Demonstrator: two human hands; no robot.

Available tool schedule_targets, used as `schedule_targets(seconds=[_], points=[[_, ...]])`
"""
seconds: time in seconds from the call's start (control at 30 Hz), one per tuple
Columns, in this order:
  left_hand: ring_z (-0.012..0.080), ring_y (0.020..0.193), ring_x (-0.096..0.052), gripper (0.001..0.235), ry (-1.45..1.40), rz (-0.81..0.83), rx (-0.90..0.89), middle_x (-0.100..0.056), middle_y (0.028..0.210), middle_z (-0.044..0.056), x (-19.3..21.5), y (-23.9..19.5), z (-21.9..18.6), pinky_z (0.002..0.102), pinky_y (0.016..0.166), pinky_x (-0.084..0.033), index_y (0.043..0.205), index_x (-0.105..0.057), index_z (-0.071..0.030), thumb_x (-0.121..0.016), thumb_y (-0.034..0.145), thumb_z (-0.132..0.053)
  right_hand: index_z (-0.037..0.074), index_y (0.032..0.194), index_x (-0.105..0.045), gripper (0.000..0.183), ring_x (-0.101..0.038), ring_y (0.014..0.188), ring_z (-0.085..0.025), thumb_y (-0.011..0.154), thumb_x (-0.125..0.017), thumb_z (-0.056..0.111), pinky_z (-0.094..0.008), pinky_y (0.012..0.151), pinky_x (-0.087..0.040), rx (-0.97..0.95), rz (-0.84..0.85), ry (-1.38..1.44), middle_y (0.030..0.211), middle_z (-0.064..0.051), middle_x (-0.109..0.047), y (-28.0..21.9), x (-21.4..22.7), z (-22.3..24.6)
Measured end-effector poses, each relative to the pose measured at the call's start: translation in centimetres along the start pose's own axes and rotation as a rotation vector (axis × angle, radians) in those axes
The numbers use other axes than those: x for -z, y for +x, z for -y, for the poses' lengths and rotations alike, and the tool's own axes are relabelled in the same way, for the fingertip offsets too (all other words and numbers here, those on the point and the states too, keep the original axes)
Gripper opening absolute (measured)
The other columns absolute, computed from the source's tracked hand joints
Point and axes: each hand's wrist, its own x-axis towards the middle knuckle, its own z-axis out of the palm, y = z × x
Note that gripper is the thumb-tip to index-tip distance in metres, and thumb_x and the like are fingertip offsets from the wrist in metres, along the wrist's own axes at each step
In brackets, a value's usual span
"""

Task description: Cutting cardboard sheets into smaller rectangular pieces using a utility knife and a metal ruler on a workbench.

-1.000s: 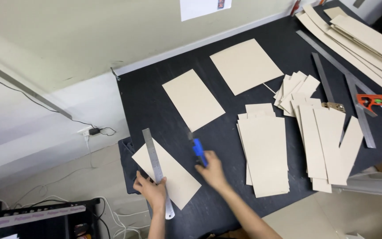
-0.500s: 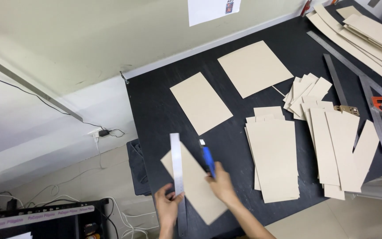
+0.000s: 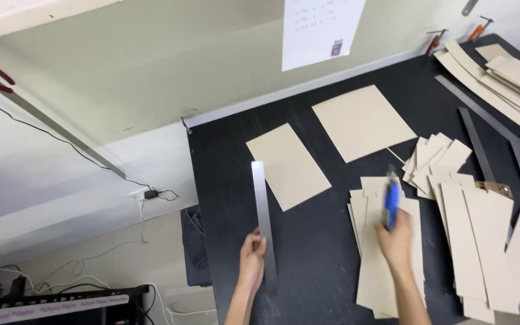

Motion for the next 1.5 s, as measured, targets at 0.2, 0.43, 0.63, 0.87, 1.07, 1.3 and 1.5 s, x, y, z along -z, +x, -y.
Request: schedule_targets(seconds=[0.2, 0.43, 0.63, 0.87, 1.07, 1.3, 1.5], points=[[0.0151, 0.101, -0.051, 0.017, -0.036, -0.150, 0.134, -0.055, 0.106, 0.002, -3.2, 11.7, 2.9, 0.031, 0.089, -0.046, 0.088, -0.049, -0.014, -0.058, 0.102, -0.009, 0.004, 0.125, -0.062, 0.049, -0.062, 0.116, -0.042, 0.077, -0.071, 0.010, -0.053, 0.097, -0.050, -0.174, 0.321, 0.093, 0.119, -0.023, -0.065, 9.5, -16.1, 7.6], [0.0244, 0.103, -0.055, 0.010, 0.022, -0.207, 0.162, -0.056, 0.118, 0.018, -2.5, 4.8, -0.3, 0.040, 0.087, -0.055, 0.091, -0.054, -0.002, -0.058, 0.100, -0.004, 0.001, 0.128, -0.055, 0.050, -0.064, 0.116, -0.042, 0.082, -0.072, 0.008, -0.051, 0.096, -0.053, -0.243, 0.364, 0.043, 0.119, -0.027, -0.066, 5.6, -15.7, 12.0], [0.0196, 0.120, -0.056, 0.019, 0.122, -0.398, 0.227, -0.062, 0.131, 0.008, 1.2, -9.1, 1.3, 0.033, 0.099, -0.034, 0.076, -0.059, -0.012, -0.064, 0.092, -0.004, 0.009, 0.102, -0.063, 0.031, -0.069, 0.096, -0.025, 0.076, -0.078, 0.016, -0.036, 0.086, -0.049, -0.293, 0.572, 0.172, 0.102, -0.006, -0.074, -5.5, -9.8, 13.5], [0.0099, 0.071, -0.050, 0.020, 0.241, -0.553, -0.021, -0.050, 0.077, -0.002, 2.3, -9.4, 5.7, 0.027, 0.067, -0.042, 0.099, -0.056, -0.016, -0.073, 0.091, -0.023, 0.011, 0.098, -0.062, 0.026, -0.061, 0.086, -0.026, 0.083, -0.075, 0.027, -0.038, 0.081, -0.046, -0.019, 0.619, 0.119, 0.092, -0.005, -0.063, -12.3, -5.3, 13.2], [0.0343, 0.096, -0.059, 0.032, 1.063, -0.260, -0.041, -0.052, 0.112, 0.015, 0.7, -8.5, -3.6, 0.049, 0.075, -0.053, 0.109, -0.056, -0.004, -0.073, 0.087, -0.018, 0.020, 0.130, -0.040, 0.036, -0.068, 0.058, -0.026, 0.098, -0.051, 0.031, -0.037, 0.065, -0.054, -0.089, 0.923, -0.031, 0.072, -0.010, -0.069, -13.9, 2.6, 19.7], [0.0379, 0.153, -0.007, 0.115, 1.553, 0.156, -0.204, -0.006, 0.165, 0.024, 3.8, -7.2, -4.7, 0.065, 0.117, -0.008, 0.154, -0.021, 0.004, -0.086, 0.075, -0.051, 0.041, 0.160, -0.016, 0.063, -0.056, 0.057, -0.037, 0.103, -0.040, 0.026, -0.047, 0.055, -0.048, 0.230, 0.999, -0.451, 0.072, -0.012, -0.053, -19.6, 4.8, 14.2], [0.0376, 0.154, 0.005, 0.145, 1.528, 0.196, -0.137, 0.008, 0.166, 0.024, 3.2, -7.3, -5.1, 0.066, 0.117, 0.002, 0.155, 0.001, 0.007, -0.093, 0.067, -0.059, 0.040, 0.160, -0.016, 0.063, -0.047, 0.045, -0.031, 0.104, -0.038, 0.021, -0.046, 0.047, -0.047, 0.306, 0.944, -0.508, 0.066, -0.008, -0.044, -21.8, 5.2, 13.2]])
